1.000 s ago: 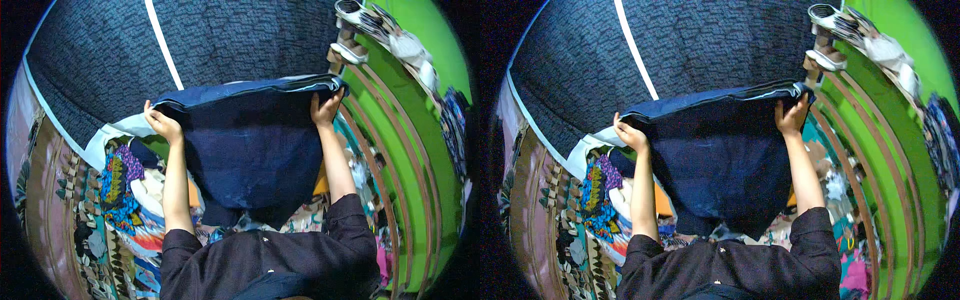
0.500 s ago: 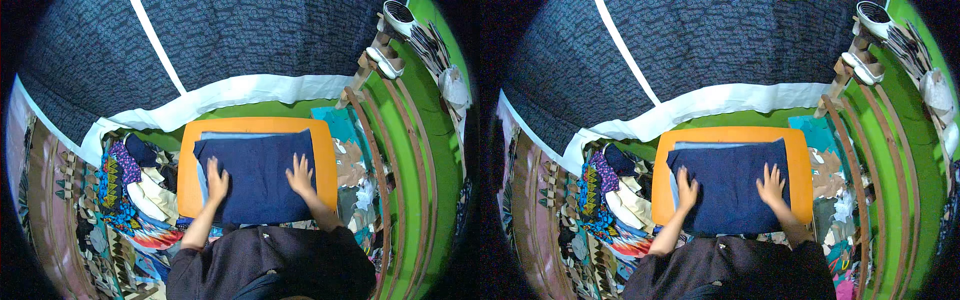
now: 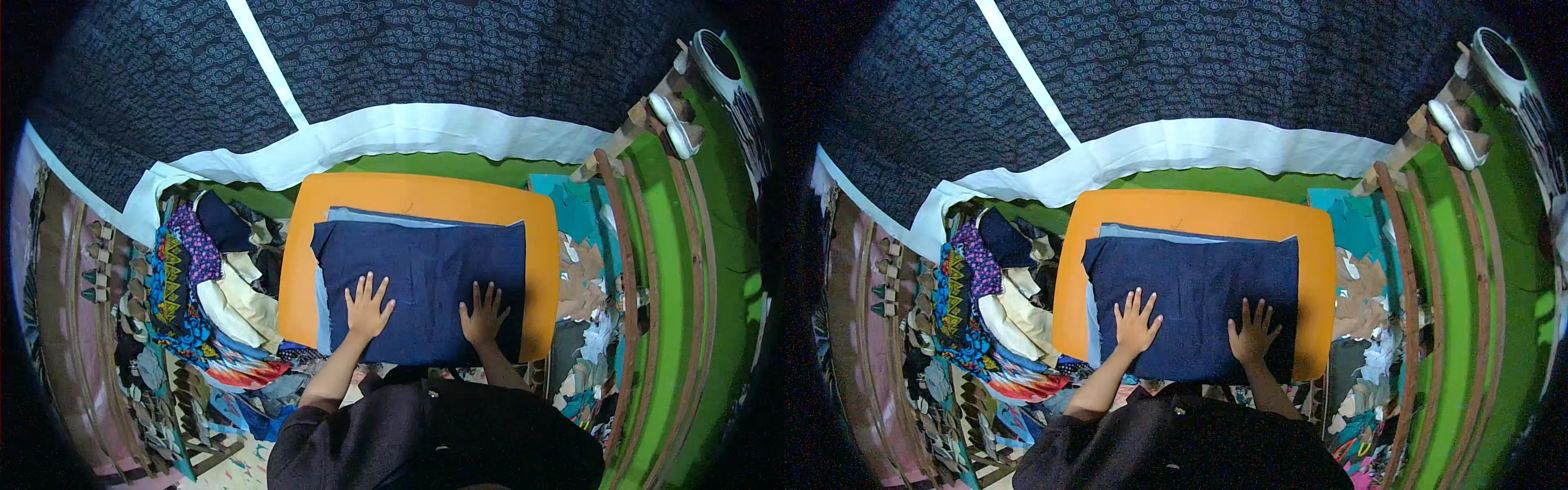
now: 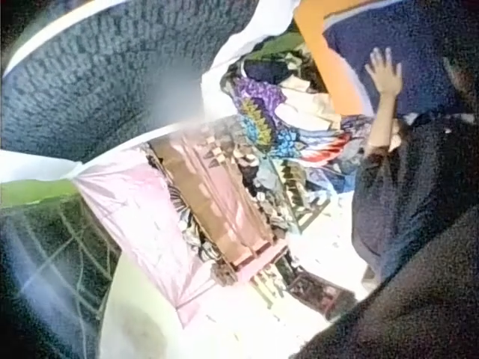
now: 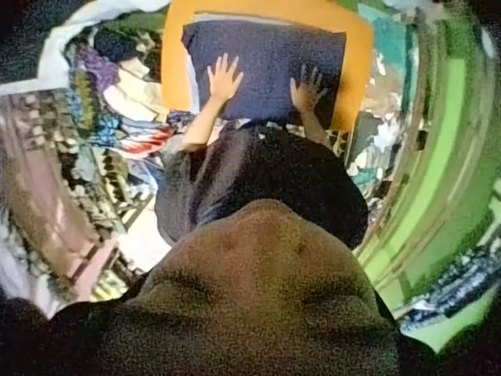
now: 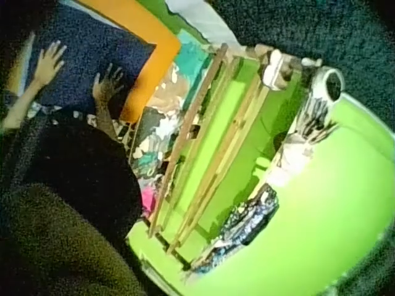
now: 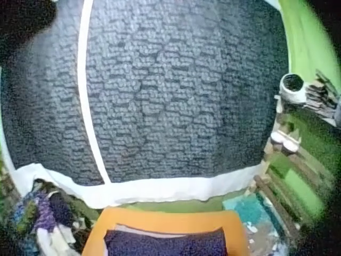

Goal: Folding and smoothing pieces of fabric on a small table.

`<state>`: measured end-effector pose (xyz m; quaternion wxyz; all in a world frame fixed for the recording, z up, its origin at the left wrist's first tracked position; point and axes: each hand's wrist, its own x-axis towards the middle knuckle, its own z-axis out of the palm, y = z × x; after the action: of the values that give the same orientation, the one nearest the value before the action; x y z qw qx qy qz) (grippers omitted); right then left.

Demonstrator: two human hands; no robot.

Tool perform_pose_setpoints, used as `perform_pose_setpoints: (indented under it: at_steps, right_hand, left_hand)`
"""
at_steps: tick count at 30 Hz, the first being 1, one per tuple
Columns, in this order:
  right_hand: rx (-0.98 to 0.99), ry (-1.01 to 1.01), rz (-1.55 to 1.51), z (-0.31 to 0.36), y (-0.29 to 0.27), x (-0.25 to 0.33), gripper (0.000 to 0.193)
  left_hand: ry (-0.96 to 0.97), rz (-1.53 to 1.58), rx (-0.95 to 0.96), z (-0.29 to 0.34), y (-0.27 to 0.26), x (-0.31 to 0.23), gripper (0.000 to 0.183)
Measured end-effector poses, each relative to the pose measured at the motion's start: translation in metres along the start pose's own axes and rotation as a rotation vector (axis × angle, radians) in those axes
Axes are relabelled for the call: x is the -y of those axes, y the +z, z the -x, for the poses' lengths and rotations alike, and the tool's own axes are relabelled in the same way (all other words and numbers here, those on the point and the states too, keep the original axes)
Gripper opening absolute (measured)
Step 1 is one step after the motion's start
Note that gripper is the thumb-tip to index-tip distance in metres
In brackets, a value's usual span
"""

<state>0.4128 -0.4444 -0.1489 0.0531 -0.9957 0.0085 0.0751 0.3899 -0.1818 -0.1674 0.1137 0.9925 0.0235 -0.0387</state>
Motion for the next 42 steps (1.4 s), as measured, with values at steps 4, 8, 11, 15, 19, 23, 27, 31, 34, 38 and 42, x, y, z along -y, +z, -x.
perform_pose_setpoints:
  at_steps: [4, 8, 11, 15, 19, 23, 27, 31, 34, 38, 42]
  right_hand:
    - [-0.058, 0.014, 0.05, -0.046, 0.01, -0.007, 0.062]
    - [-0.07, 0.022, 0.05, -0.101, 0.002, -0.001, 0.062]
    - [-0.107, 0.002, 0.047, -0.139, -0.003, -0.001, 0.06]
    - [-0.116, -0.014, -0.04, -0.163, -0.009, 0.005, 0.058]
    - [-0.09, -0.106, -0.113, -0.084, -0.006, 0.045, 0.06]
    - [0.145, -0.184, -0.076, -0.032, 0.006, 0.059, 0.063]
    - [0.14, -0.188, 0.01, -0.032, 0.0, 0.064, 0.066]
    - [0.105, -0.189, -0.001, -0.029, 0.008, 0.053, 0.068]
    - [0.133, -0.17, 0.04, -0.032, 0.008, 0.057, 0.069]
    - [0.044, -0.223, 0.032, -0.029, 0.012, 0.06, 0.067]
    - [0.052, -0.221, 0.02, -0.023, 0.008, 0.06, 0.064]
  left_hand:
    - [0.027, 0.002, -0.024, -0.051, -0.007, -0.006, 0.055]
    - [0.028, 0.022, -0.069, -0.105, -0.011, -0.007, 0.055]
    - [0.028, 0.04, -0.072, -0.144, -0.012, -0.007, 0.054]
    - [0.0, 0.035, -0.119, -0.187, -0.016, -0.006, 0.054]
    - [-0.022, 0.053, -0.119, -0.225, -0.012, 0.0, 0.055]
    - [0.032, 0.031, -0.088, -0.254, -0.013, 0.005, 0.055]
    - [0.002, 0.166, -0.035, -0.238, -0.024, 0.017, 0.052]
    - [0.027, 0.55, -0.479, -0.131, -0.045, 0.02, 0.032]
    - [-0.277, 0.332, -0.498, -0.031, -0.048, 0.018, 0.058]
    - [-0.59, 0.138, -0.509, 0.052, -0.029, 0.044, 0.056]
    - [-0.496, 0.487, -0.257, 0.068, -0.021, 0.094, 0.022]
